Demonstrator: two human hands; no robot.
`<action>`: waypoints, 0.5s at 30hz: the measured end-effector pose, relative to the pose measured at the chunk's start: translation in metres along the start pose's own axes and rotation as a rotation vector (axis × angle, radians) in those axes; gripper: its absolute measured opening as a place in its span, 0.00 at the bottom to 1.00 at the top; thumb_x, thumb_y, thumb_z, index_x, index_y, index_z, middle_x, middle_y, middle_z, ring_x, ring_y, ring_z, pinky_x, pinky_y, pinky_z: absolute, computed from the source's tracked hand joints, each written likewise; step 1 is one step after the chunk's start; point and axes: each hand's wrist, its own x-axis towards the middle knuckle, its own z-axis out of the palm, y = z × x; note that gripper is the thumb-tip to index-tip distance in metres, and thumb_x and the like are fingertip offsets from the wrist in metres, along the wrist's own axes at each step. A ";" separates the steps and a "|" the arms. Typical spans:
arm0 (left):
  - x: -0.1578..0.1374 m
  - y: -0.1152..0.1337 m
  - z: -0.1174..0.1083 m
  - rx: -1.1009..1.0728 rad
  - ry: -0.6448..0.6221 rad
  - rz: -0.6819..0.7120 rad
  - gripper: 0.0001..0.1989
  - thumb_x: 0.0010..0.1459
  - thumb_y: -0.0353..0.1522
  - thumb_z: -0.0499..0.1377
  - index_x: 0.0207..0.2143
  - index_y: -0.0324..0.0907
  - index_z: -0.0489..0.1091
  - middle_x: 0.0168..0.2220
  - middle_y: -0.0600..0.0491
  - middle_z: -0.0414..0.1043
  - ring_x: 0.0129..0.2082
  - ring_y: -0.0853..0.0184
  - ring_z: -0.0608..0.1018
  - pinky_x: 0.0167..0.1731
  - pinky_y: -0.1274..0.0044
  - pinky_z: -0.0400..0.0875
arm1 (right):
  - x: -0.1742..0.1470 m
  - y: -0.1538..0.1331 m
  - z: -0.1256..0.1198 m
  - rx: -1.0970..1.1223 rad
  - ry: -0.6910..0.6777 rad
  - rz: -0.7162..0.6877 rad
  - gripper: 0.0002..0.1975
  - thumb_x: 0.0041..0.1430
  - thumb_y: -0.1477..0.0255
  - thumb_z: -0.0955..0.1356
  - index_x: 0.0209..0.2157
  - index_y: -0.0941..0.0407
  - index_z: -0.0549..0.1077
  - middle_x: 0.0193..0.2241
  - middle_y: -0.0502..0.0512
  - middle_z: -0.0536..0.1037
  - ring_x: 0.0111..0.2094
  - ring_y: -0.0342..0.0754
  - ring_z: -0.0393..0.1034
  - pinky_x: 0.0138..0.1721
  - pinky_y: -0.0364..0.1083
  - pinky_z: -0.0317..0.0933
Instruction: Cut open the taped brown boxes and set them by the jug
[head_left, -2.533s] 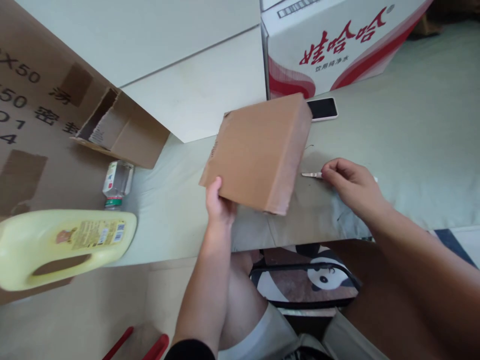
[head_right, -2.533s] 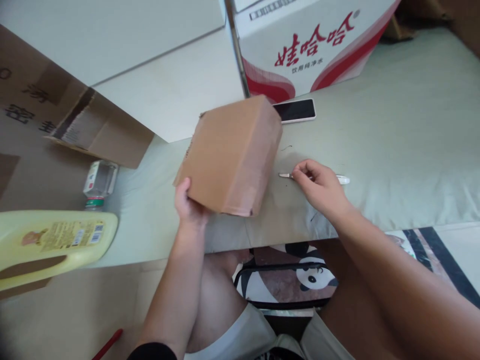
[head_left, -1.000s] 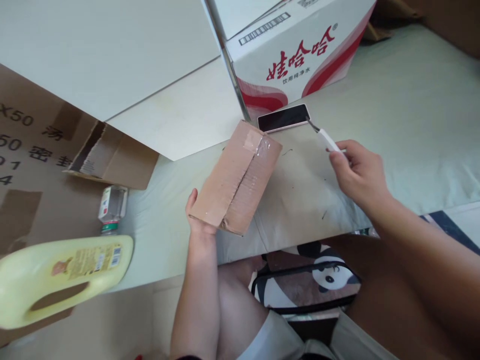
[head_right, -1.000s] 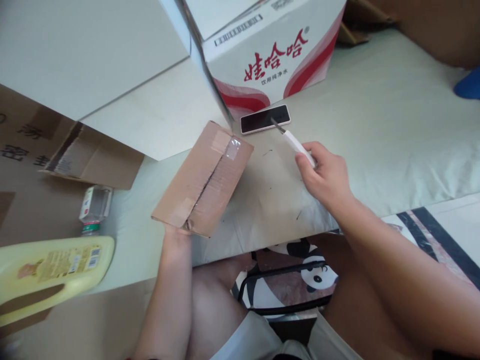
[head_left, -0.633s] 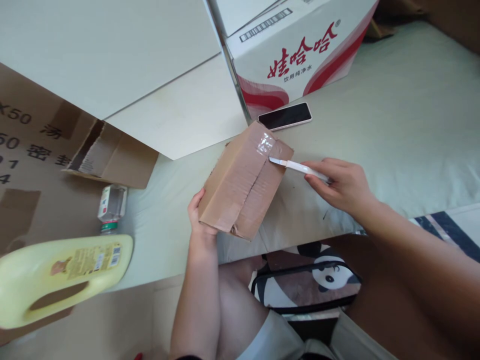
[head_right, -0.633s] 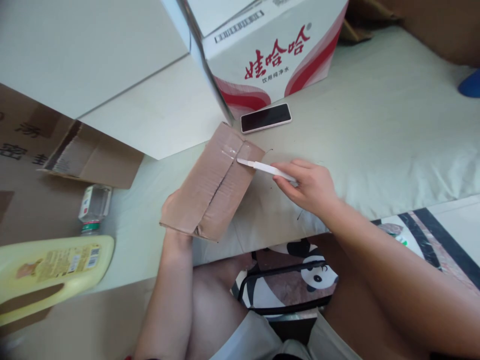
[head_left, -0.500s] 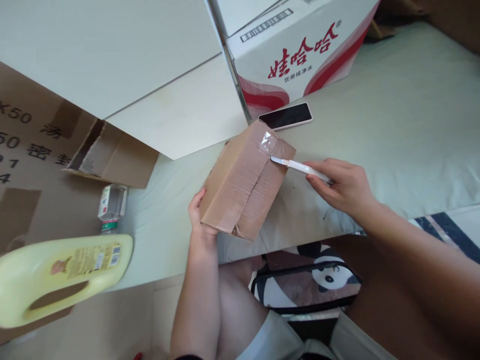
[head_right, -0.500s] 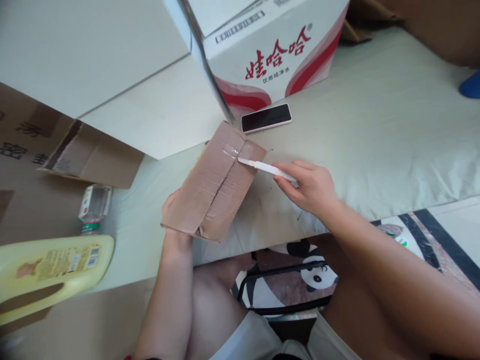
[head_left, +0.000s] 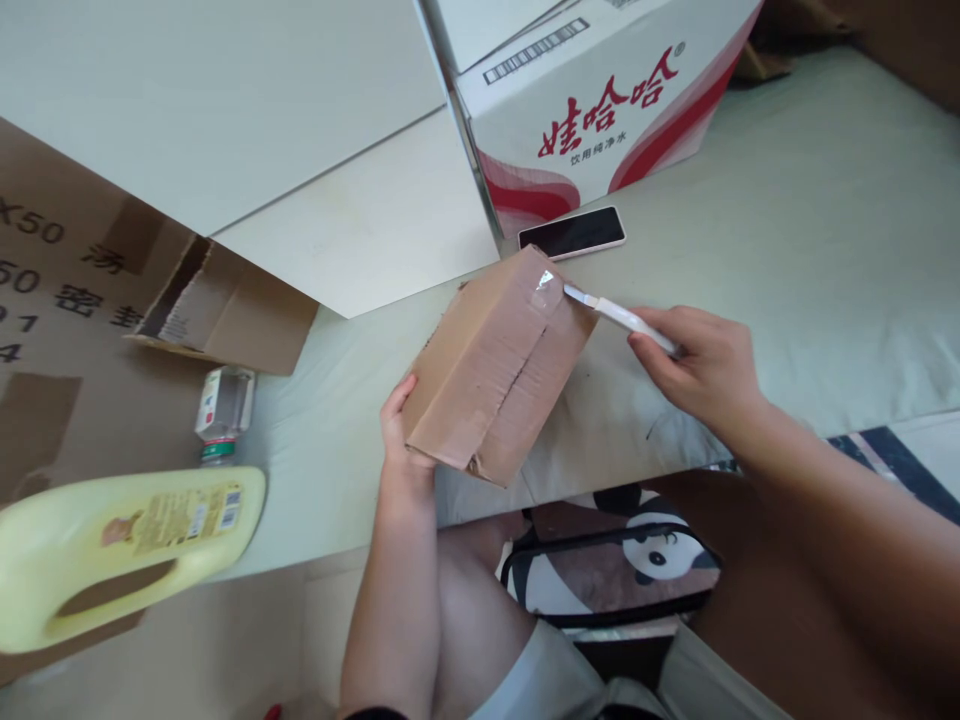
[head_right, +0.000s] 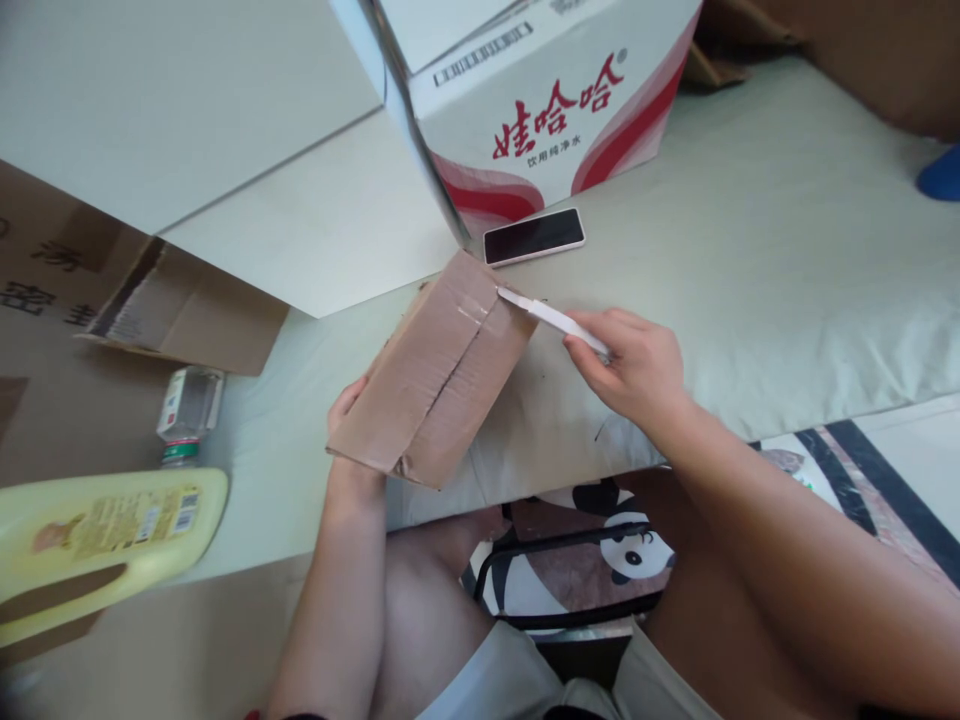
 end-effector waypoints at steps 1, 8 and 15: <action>0.000 0.000 0.000 0.008 0.018 -0.013 0.12 0.62 0.34 0.57 0.41 0.35 0.76 0.26 0.49 0.82 0.23 0.64 0.81 0.26 0.76 0.75 | 0.000 0.000 0.000 0.017 -0.014 -0.021 0.13 0.68 0.66 0.67 0.44 0.53 0.83 0.22 0.51 0.75 0.21 0.46 0.66 0.24 0.46 0.57; 0.001 0.000 0.001 0.017 0.070 -0.051 0.15 0.65 0.36 0.54 0.40 0.35 0.77 0.27 0.50 0.81 0.25 0.63 0.82 0.28 0.74 0.76 | -0.002 -0.006 0.002 0.044 -0.094 -0.029 0.14 0.69 0.63 0.66 0.43 0.53 0.83 0.22 0.51 0.74 0.20 0.44 0.63 0.24 0.46 0.57; -0.001 -0.001 0.002 -0.008 0.050 -0.014 0.12 0.62 0.35 0.58 0.38 0.34 0.77 0.27 0.48 0.81 0.23 0.62 0.81 0.27 0.74 0.74 | 0.000 -0.008 -0.002 0.039 -0.106 0.025 0.14 0.68 0.62 0.65 0.41 0.51 0.82 0.22 0.52 0.74 0.20 0.45 0.63 0.25 0.47 0.57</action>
